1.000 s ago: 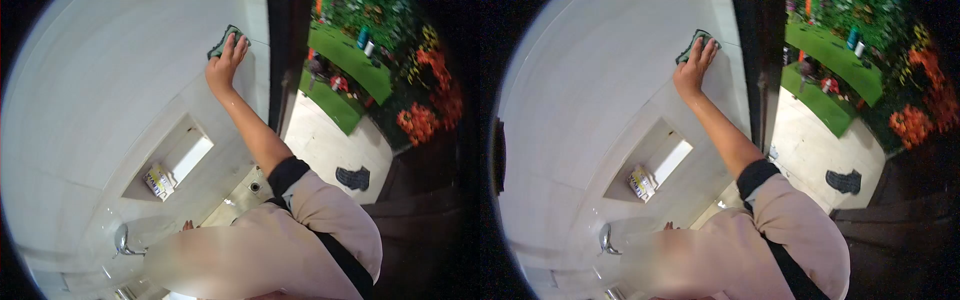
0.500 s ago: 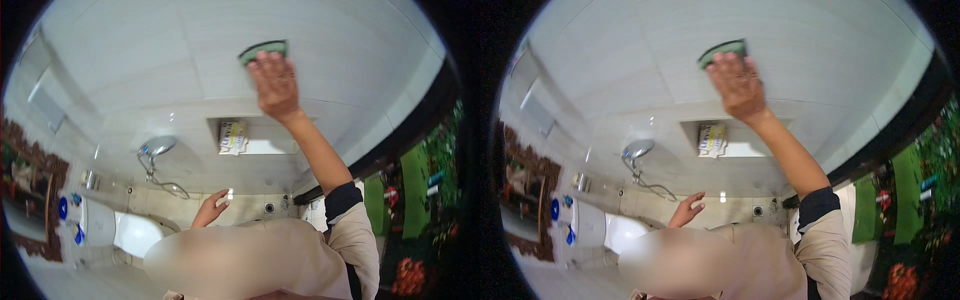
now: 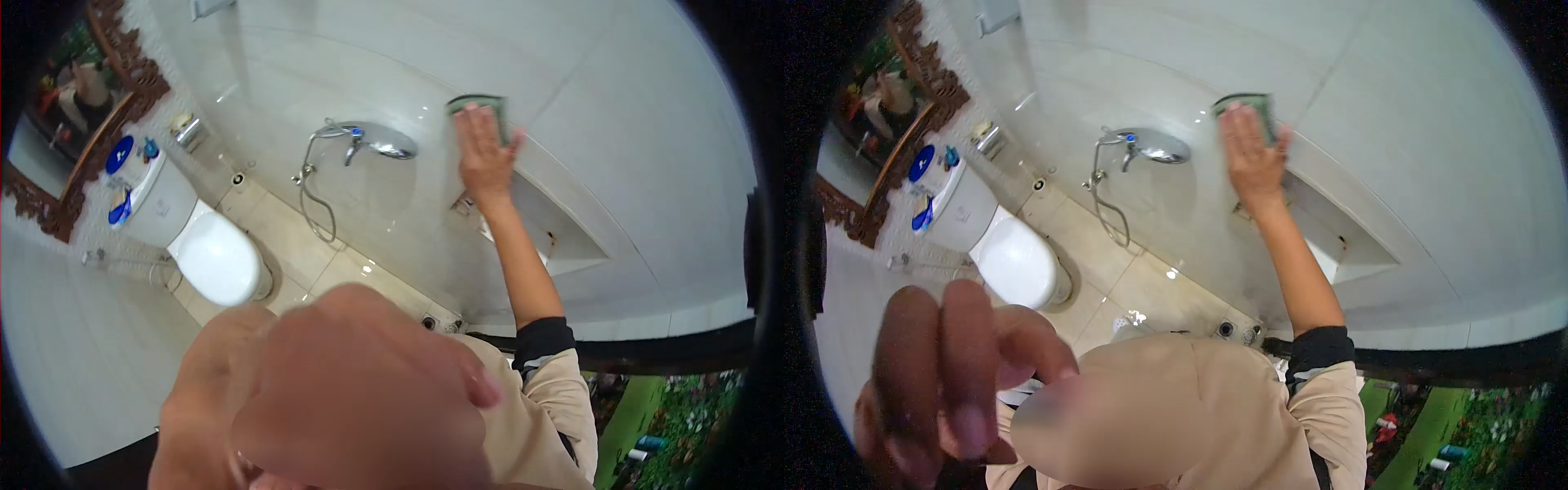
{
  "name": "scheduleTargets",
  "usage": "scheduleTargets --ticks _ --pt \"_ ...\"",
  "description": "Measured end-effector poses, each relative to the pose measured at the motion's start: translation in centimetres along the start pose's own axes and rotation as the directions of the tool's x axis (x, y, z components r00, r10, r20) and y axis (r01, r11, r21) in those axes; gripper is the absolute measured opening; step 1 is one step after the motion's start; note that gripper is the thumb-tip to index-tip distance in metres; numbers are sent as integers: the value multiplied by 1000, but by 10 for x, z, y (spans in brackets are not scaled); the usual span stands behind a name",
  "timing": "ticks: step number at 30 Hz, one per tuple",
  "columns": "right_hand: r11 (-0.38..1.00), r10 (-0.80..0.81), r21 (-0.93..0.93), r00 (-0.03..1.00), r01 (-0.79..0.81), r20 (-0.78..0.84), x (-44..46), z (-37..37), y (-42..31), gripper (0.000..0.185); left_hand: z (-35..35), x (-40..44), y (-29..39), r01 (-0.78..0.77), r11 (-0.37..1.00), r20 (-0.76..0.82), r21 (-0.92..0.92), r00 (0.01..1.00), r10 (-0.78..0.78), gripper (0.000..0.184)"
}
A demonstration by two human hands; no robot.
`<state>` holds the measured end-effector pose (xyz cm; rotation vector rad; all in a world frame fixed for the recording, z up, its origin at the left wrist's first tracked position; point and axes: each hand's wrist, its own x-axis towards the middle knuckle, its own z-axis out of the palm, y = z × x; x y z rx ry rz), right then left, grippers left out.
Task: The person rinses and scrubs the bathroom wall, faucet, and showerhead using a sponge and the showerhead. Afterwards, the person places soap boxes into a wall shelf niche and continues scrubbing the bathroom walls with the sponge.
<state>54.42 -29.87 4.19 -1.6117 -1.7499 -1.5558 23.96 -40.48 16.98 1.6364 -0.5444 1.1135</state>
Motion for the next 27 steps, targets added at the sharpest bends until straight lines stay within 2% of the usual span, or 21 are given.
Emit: scheduleTargets --ticks 2,3,5,6,7,9,11,13,15,17,18,19,23,25,26,27 --pt "968 248 -6 964 -250 -92 31 -15 10 40 -10 -3 10 -2 999 -14 42 1000 3 55" --pt "969 244 -3 966 -245 -89 40 -15 7 40 -16 -5 14 4 998 -28 60 1000 -2 55" --pt "868 496 74 852 -490 -168 52 -13 -1 41 -29 -8 19 7 996 -38 84 999 -4 55" --pt "909 417 76 902 -410 -114 43 -4 -11 39 -35 -8 22 5 995 -38 97 999 -1 55" --pt "910 415 74 902 -409 -119 30 5 -22 39 -42 -10 25 6 994 -42 106 999 -2 56" --pt "976 181 -119 983 -185 -41 -5 19 -50 37 -53 -12 29 4 992 -48 123 999 2 56" --pt "977 173 -127 985 -172 3 -41 27 -64 36 -64 -16 34 1 990 -54 140 999 6 56" --pt "962 246 -133 969 -239 35 -75 38 -82 35 -76 -19 35 6 988 -69 151 998 5 56" --pt "970 230 -94 970 -222 77 -114 62 -112 36 -87 -21 37 11 988 -66 152 998 -1 57" --pt "976 213 -67 969 -206 123 -116 70 -128 37 -99 -25 38 14 988 -59 151 998 -5 57" --pt "998 50 -42 973 -42 227 -116 75 -141 38 -104 -27 39 16 988 -64 151 998 -6 57" --pt "992 -118 5 939 123 324 -112 76 -155 40 -109 -29 41 18 988 -65 153 998 -8 57" --pt "981 -186 17 911 193 369 -50 112 -197 40 -135 -36 45 18 983 -76 185 997 -4 58" --pt "970 -238 82 834 228 497 -39 140 -216 43 -150 -41 50 18 979 -83 202 997 -1 58" --pt "916 -355 42 760 399 544 -43 140 -222 47 -157 -42 52 20 978 -87 207 996 -2 58" --pt "916 -358 47 755 399 549 -57 142 -227 47 -162 -43 52 20 977 -87 212 996 -1 59"
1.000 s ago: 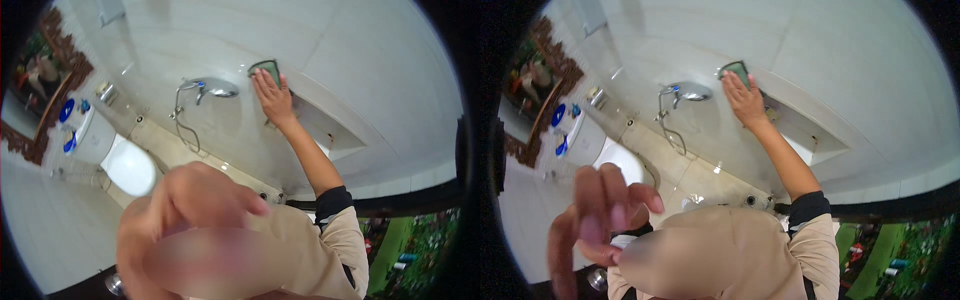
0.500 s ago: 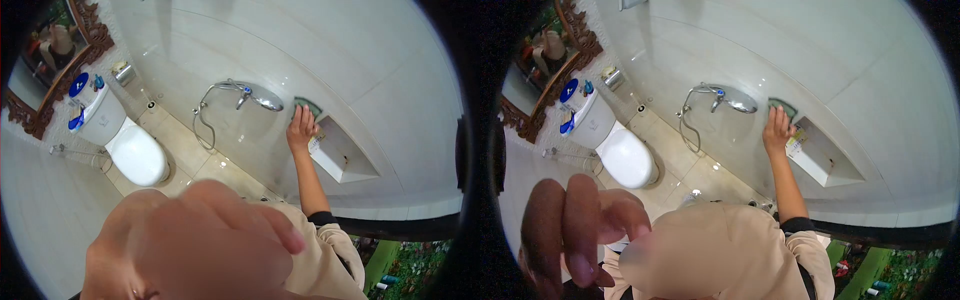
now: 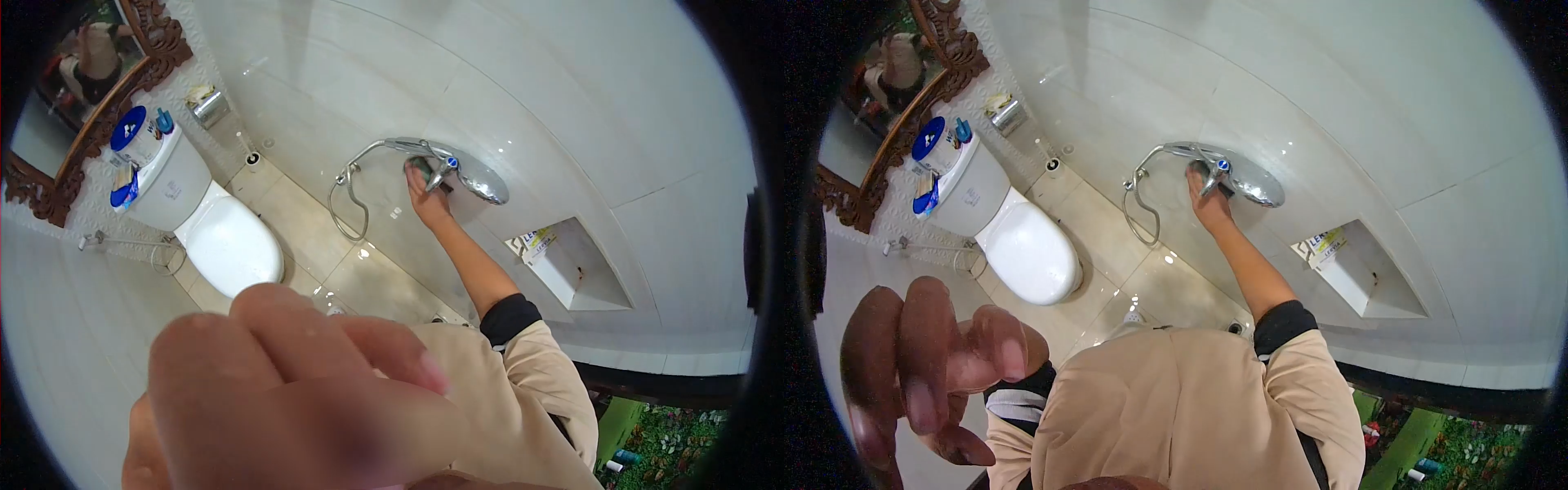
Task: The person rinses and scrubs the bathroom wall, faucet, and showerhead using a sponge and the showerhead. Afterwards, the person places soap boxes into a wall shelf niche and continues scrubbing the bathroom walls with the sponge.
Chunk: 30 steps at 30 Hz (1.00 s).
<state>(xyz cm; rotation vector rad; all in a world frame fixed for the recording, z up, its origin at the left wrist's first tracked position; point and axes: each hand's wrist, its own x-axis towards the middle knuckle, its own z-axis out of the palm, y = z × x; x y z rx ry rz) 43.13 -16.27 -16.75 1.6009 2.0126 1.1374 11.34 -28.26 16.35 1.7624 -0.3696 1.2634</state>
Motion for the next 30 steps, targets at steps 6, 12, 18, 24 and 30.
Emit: scheduleTargets --ticks 6,12,18,24,30 --pt "919 -287 -270 957 286 40 -52 46 -18 48 -21 -5 5 -6 1000 -8 9 1000 6 60" --pt "1000 -3 -9 998 3 67 -8 -5 -3 43 -37 -9 6 -18 1000 8 2 1000 18 61" --pt "995 -81 72 991 73 108 -17 -2 -7 46 -46 -11 12 -26 1000 8 9 1000 26 62" --pt "998 -58 21 997 57 55 -14 -1 -11 47 -52 -19 20 -29 1000 24 1 999 28 63" --pt "997 -72 -34 992 76 101 -8 3 -4 49 -89 -41 13 58 997 -60 -46 996 -60 65"
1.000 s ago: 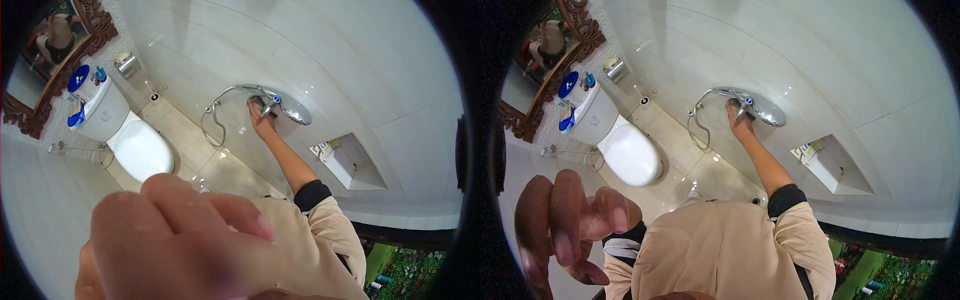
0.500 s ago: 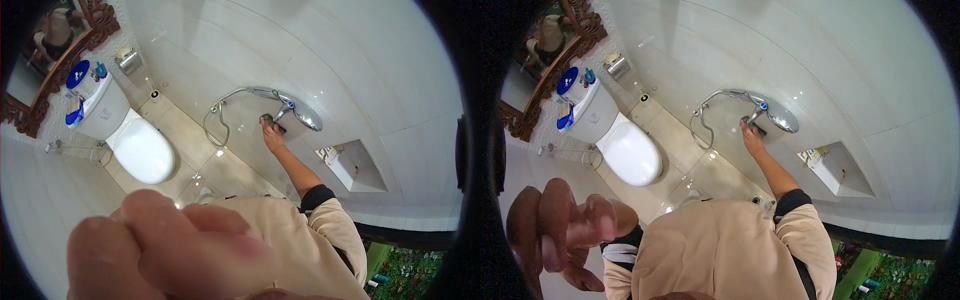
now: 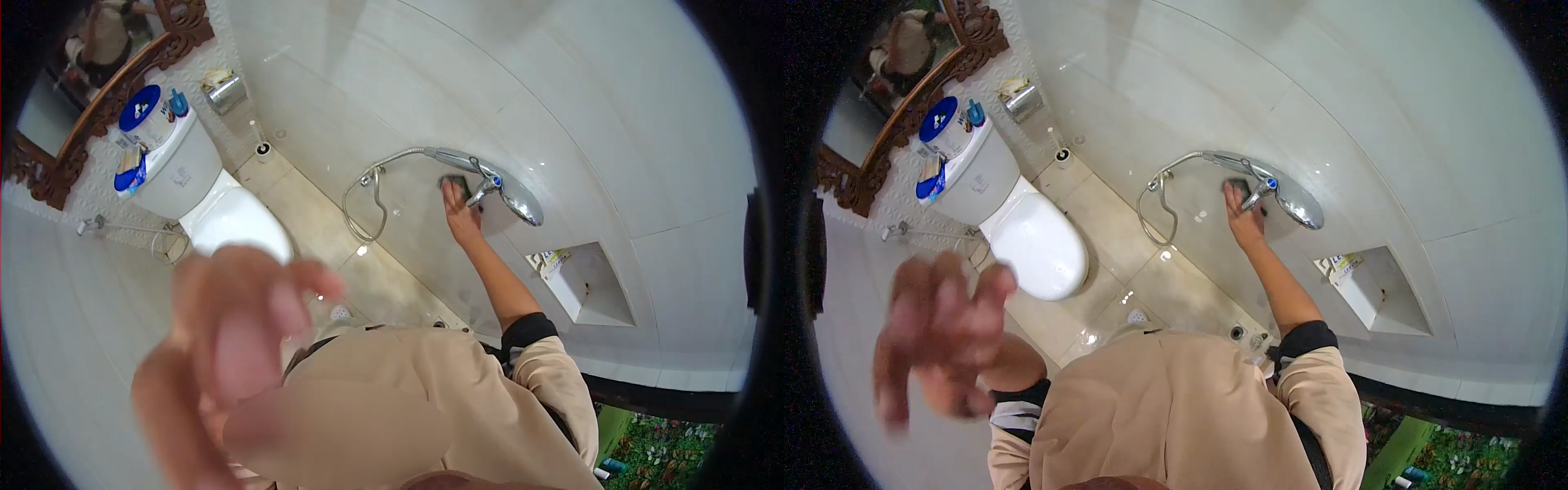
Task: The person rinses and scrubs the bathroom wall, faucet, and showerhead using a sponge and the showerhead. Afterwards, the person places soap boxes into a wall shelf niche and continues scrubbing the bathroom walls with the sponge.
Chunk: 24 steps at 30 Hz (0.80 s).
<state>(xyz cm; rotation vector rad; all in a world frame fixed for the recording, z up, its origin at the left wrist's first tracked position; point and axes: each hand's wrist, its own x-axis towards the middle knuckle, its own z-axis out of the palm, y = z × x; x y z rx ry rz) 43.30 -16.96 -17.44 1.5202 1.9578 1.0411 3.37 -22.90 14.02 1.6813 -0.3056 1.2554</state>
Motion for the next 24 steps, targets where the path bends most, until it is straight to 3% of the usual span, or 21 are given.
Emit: scheduleTargets --ticks 1,3,4,7,9,10,12,14,17,20,22,24 --pt "995 70 83 994 -63 -90 20 -22 13 51 -5 -6 -10 61 998 -84 -17 994 -62 65" --pt "995 83 65 991 -76 -101 38 -28 -2 51 -6 -23 -39 195 975 -277 -109 936 -219 65" --pt "995 90 50 989 -85 -118 50 -30 -11 51 -1 -31 -53 224 961 -393 -165 878 -272 55" --pt "993 119 11 979 -119 -166 82 -24 -26 52 -4 -75 -91 406 810 -317 -423 771 -552 56" --pt "995 97 33 982 -93 -164 82 -18 -31 51 0 -100 -108 511 704 -285 -494 669 -686 57" --pt "997 67 53 985 -59 -162 79 -15 -35 50 2 -114 -121 585 657 -264 -475 617 -741 54" --pt "998 60 1 983 -60 -173 69 -2 -45 50 9 -126 -140 797 556 -291 -238 487 -823 49" --pt "996 48 -58 979 -61 -198 62 10 -51 50 15 -141 -161 830 509 -259 -227 453 -853 47" --pt "997 -73 -18 986 71 -149 65 6 -45 50 18 -156 -183 882 447 -234 -150 407 -883 45" --pt "998 52 36 983 -47 -178 91 -13 -37 49 18 -168 -195 908 405 -229 -109 374 -899 43" --pt "967 243 140 937 -213 -253 111 -17 -36 48 17 -181 -199 916 382 -225 -124 349 -910 43" --pt "953 273 207 926 -223 -259 119 -13 -42 47 15 -199 -201 937 302 -220 -176 262 -940 42"
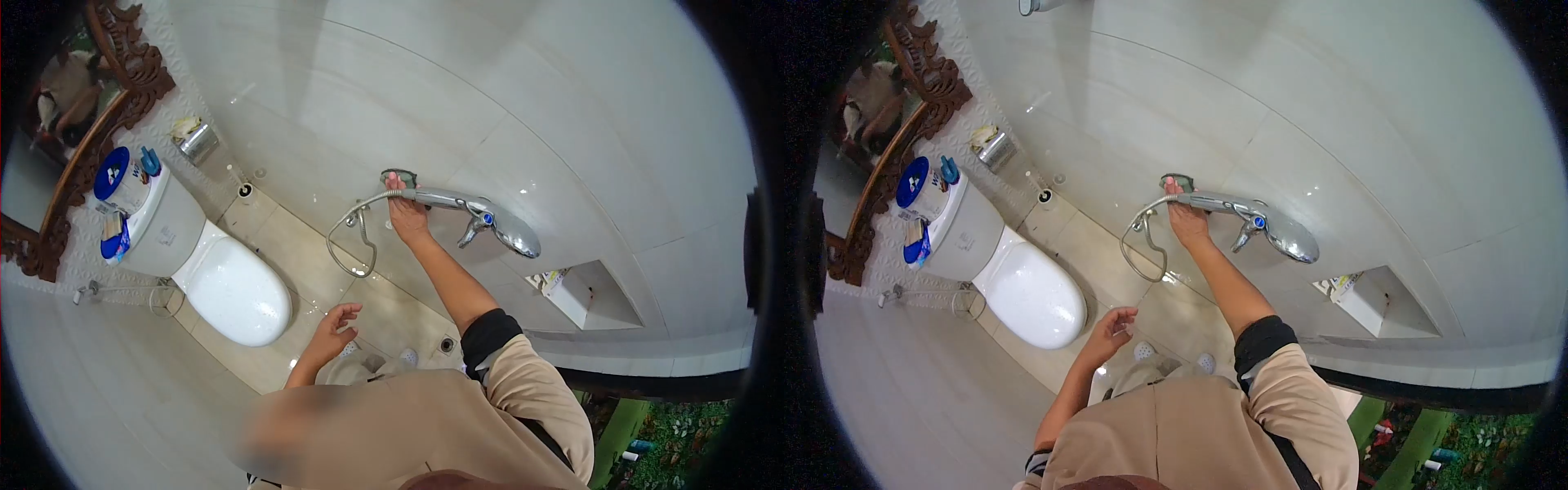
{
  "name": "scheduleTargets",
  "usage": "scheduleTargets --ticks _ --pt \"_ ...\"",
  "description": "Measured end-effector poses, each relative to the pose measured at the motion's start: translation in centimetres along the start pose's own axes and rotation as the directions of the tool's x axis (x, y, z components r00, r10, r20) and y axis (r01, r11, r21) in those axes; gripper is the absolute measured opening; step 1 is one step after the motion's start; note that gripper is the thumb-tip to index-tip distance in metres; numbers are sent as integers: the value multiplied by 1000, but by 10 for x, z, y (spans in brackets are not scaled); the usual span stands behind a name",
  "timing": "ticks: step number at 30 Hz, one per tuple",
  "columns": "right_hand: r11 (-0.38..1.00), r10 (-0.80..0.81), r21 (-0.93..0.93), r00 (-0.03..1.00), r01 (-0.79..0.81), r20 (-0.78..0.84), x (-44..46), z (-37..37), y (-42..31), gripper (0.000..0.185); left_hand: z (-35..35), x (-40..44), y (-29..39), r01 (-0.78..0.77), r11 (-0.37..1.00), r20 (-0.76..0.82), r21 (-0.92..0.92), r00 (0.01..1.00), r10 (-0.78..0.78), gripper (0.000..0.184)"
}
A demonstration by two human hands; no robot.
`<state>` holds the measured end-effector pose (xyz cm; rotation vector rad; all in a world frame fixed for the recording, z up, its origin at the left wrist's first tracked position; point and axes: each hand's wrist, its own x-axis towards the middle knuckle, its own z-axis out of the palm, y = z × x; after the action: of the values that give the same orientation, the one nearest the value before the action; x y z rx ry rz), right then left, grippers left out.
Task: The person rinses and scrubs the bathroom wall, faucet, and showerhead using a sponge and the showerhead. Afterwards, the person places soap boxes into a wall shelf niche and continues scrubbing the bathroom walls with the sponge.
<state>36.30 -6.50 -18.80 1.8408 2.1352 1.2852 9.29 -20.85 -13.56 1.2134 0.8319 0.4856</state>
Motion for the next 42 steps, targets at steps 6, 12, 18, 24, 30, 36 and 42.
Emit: scheduleTargets --ticks 6,12,18,24,30,36,42 --pt "926 -343 -87 913 369 219 -44 18 -7 49 -3 -21 -32 84 995 -64 -55 994 -87 43" --pt "990 -137 -33 988 140 74 -14 -26 23 51 -8 -30 -47 148 978 -109 -148 980 -165 40" --pt "935 -354 46 912 352 208 -84 25 7 50 0 -15 -45 70 998 -138 -10 988 -70 38" --pt "816 -523 -31 761 577 384 -199 23 59 47 36 -3 -49 55 998 -68 5 996 -55 35" --pt "994 -45 -103 999 43 -20 -169 -40 102 44 96 17 -50 46 996 28 80 998 -49 32" --pt "942 -335 67 927 329 171 -266 -9 121 43 145 18 -58 8 969 97 248 995 -34 32" --pt "999 37 23 995 -35 -88 -250 -62 161 42 187 15 -82 23 975 93 221 995 -45 31"
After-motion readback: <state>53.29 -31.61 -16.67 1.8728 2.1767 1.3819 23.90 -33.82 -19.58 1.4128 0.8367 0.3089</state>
